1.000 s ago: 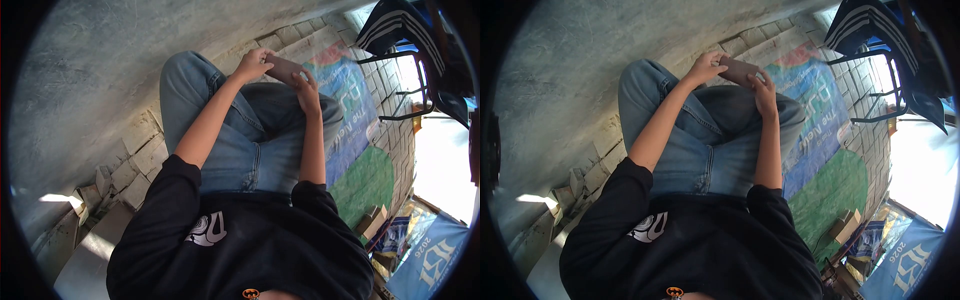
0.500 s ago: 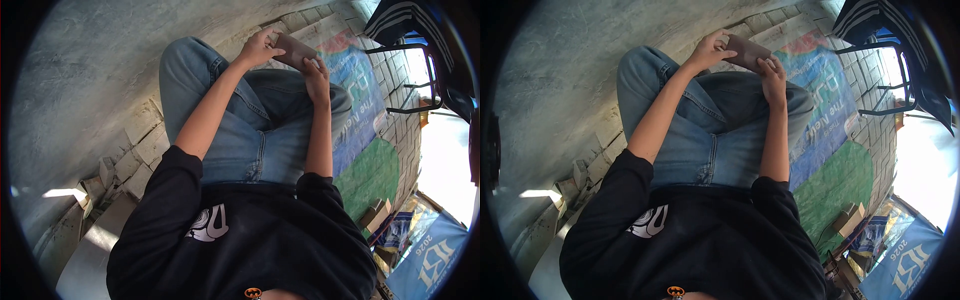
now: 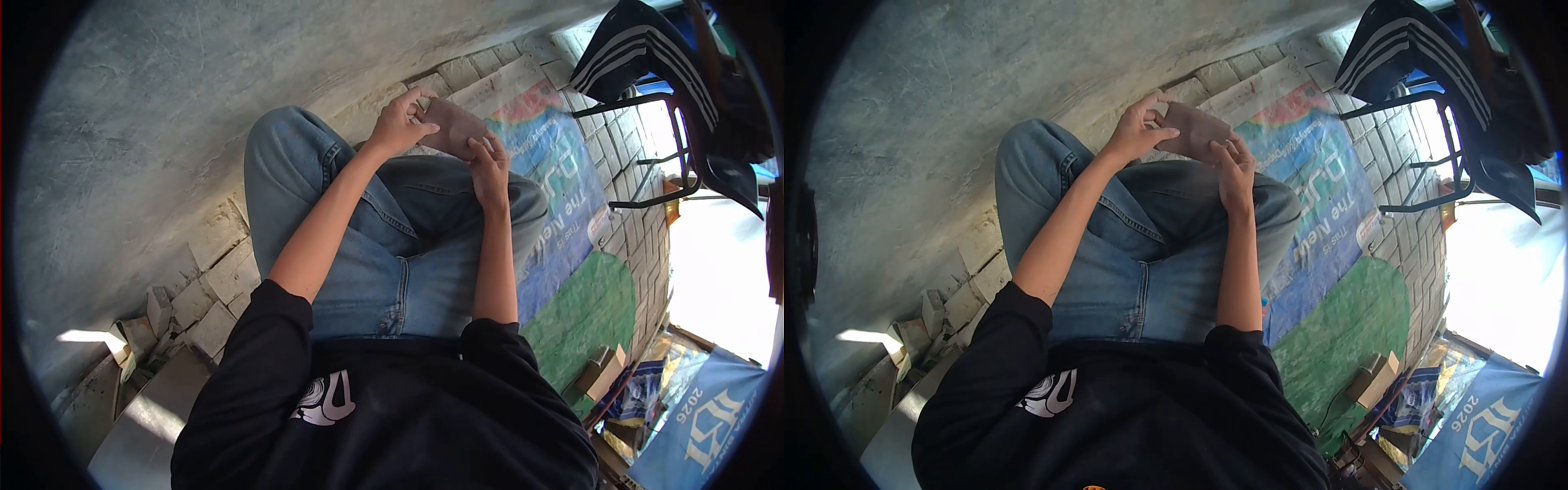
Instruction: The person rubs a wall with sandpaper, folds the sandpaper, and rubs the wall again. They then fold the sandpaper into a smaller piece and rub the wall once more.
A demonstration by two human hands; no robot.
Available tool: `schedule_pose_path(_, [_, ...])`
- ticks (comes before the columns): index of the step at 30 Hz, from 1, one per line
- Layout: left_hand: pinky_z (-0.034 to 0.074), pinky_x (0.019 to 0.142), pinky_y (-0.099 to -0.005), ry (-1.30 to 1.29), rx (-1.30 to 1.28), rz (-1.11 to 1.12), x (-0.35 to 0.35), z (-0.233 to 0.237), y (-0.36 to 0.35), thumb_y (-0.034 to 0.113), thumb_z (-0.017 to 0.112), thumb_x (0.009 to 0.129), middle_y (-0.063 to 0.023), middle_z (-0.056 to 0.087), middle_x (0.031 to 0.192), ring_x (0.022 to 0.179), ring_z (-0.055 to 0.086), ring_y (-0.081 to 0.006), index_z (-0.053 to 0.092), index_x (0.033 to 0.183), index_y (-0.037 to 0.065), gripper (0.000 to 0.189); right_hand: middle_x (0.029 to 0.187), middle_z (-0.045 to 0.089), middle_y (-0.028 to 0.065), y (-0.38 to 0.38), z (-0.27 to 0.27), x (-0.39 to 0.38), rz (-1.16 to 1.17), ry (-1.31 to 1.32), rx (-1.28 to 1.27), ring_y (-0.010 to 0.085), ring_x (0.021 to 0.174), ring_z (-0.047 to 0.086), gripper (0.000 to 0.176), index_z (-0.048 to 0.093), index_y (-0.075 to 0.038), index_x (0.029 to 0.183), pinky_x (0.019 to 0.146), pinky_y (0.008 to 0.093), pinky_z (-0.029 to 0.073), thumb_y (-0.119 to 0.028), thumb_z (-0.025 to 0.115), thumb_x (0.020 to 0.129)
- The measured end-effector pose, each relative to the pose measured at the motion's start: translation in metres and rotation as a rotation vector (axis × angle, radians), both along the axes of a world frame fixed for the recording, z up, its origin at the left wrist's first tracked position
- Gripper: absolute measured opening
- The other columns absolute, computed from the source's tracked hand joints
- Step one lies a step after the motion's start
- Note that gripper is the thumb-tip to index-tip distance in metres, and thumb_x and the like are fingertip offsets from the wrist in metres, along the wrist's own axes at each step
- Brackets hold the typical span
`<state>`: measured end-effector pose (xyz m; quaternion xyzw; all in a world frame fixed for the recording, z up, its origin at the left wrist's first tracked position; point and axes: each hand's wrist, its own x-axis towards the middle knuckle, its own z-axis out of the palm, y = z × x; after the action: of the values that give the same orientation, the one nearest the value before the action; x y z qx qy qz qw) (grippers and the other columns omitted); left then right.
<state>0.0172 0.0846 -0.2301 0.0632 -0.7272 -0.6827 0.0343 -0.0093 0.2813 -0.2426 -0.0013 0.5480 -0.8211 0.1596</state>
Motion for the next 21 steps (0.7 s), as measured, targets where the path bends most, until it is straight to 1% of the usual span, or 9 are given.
schedule_pose_path(3, [0.044, 0.055, -0.0257, -0.002, 0.043, 0.006, 0.0, 0.002, 0.0, 0.006, 0.071, 0.067, -0.0044, 0.062, 0.067, 0.057, 0.06, -0.0108, 0.055, 0.111, 0.014, 0.047, 0.082, 0.054, -0.0063, 0.0, -0.002, 0.0, 0.001, 0.03, 0.038, 0.0024, 0.073, 0.052, 0.027, 0.056, -0.005, 0.108, 0.058, 0.0168, 0.037, -0.001, 0.061, 0.082])
schedule_pose_path(6, [0.044, 0.056, -0.0258, -0.004, -0.013, 0.015, 0.003, 0.005, 0.0, 0.006, 0.071, 0.067, -0.0044, 0.062, 0.067, 0.057, 0.06, -0.0112, 0.055, 0.11, 0.014, 0.046, 0.082, 0.055, -0.0062, 0.002, -0.006, -0.001, 0.004, 0.032, 0.046, 0.0022, 0.073, 0.052, 0.026, 0.056, -0.005, 0.107, 0.058, 0.016, 0.037, 0.0, 0.061, 0.082])
schedule_pose_path(8, [0.043, 0.052, -0.0207, 0.01, -0.048, -0.013, 0.003, 0.006, 0.0, 0.001, 0.071, 0.072, -0.001, 0.057, 0.07, 0.059, 0.054, -0.0061, 0.053, 0.113, 0.012, 0.046, 0.082, 0.055, -0.0061, 0.002, -0.006, -0.002, 0.008, 0.012, 0.009, 0.0021, 0.073, 0.052, 0.024, 0.056, -0.005, 0.106, 0.059, 0.0157, 0.037, 0.0, 0.06, 0.083])
schedule_pose_path(12, [0.043, 0.053, -0.0209, 0.029, -0.013, -0.026, 0.002, 0.006, 0.002, 0.001, 0.07, 0.072, -0.0002, 0.056, 0.07, 0.061, 0.054, -0.0056, 0.054, 0.114, 0.012, 0.046, 0.08, 0.056, -0.0054, 0.005, -0.007, -0.003, 0.012, -0.003, -0.033, 0.0024, 0.073, 0.053, 0.019, 0.058, -0.005, 0.101, 0.06, 0.0157, 0.039, 0.001, 0.059, 0.083])
schedule_pose_path(13, [0.043, 0.054, -0.0208, 0.057, 0.002, -0.029, 0.002, 0.006, 0.002, 0.002, 0.07, 0.073, 0.0007, 0.055, 0.07, 0.061, 0.053, -0.0054, 0.055, 0.112, 0.011, 0.043, 0.08, 0.056, -0.0054, 0.007, -0.007, -0.003, 0.015, -0.002, -0.032, 0.0024, 0.073, 0.053, 0.019, 0.058, -0.005, 0.101, 0.06, 0.0157, 0.039, 0.001, 0.059, 0.083])
schedule_pose_path(15, [0.043, 0.054, -0.0207, 0.084, 0.019, -0.024, 0.001, 0.002, 0.003, 0.002, 0.07, 0.073, 0.0016, 0.055, 0.071, 0.062, 0.052, -0.0051, 0.057, 0.11, 0.01, 0.04, 0.089, 0.063, 0.003, 0.012, -0.011, -0.005, 0.077, 0.043, -0.076, 0.0102, 0.079, 0.06, 0.016, 0.057, -0.007, 0.101, 0.067, 0.0254, 0.046, -0.001, 0.055, 0.086])
schedule_pose_path(17, [0.042, 0.054, -0.0233, 0.116, 0.099, -0.023, 0.0, -0.001, 0.004, 0.006, 0.071, 0.07, 0.0, 0.058, 0.067, 0.056, 0.053, -0.0078, 0.062, 0.1, 0.008, 0.032, 0.089, 0.063, 0.0026, 0.012, -0.014, -0.006, 0.087, 0.051, -0.091, 0.0102, 0.079, 0.06, 0.015, 0.058, -0.007, 0.1, 0.067, 0.0255, 0.045, -0.001, 0.055, 0.087])
schedule_pose_path(19, [0.042, 0.053, -0.023, 0.099, 0.107, -0.046, -0.001, -0.003, 0.002, 0.006, 0.071, 0.07, 0.0004, 0.057, 0.067, 0.056, 0.052, -0.0076, 0.063, 0.099, 0.007, 0.03, 0.089, 0.063, 0.0023, 0.012, -0.013, -0.005, 0.093, 0.059, -0.105, 0.0103, 0.079, 0.06, 0.014, 0.058, -0.008, 0.098, 0.068, 0.0256, 0.045, -0.001, 0.055, 0.087])
schedule_pose_path(21, [0.042, 0.053, -0.0228, 0.08, 0.114, -0.071, -0.001, -0.003, 0.0, 0.007, 0.071, 0.07, 0.0009, 0.056, 0.068, 0.056, 0.052, -0.0073, 0.064, 0.097, 0.006, 0.027, 0.088, 0.063, 0.0017, 0.008, -0.007, -0.002, 0.046, 0.034, -0.067, 0.01, 0.079, 0.06, 0.013, 0.058, -0.008, 0.097, 0.068, 0.0251, 0.045, 0.0, 0.055, 0.087])
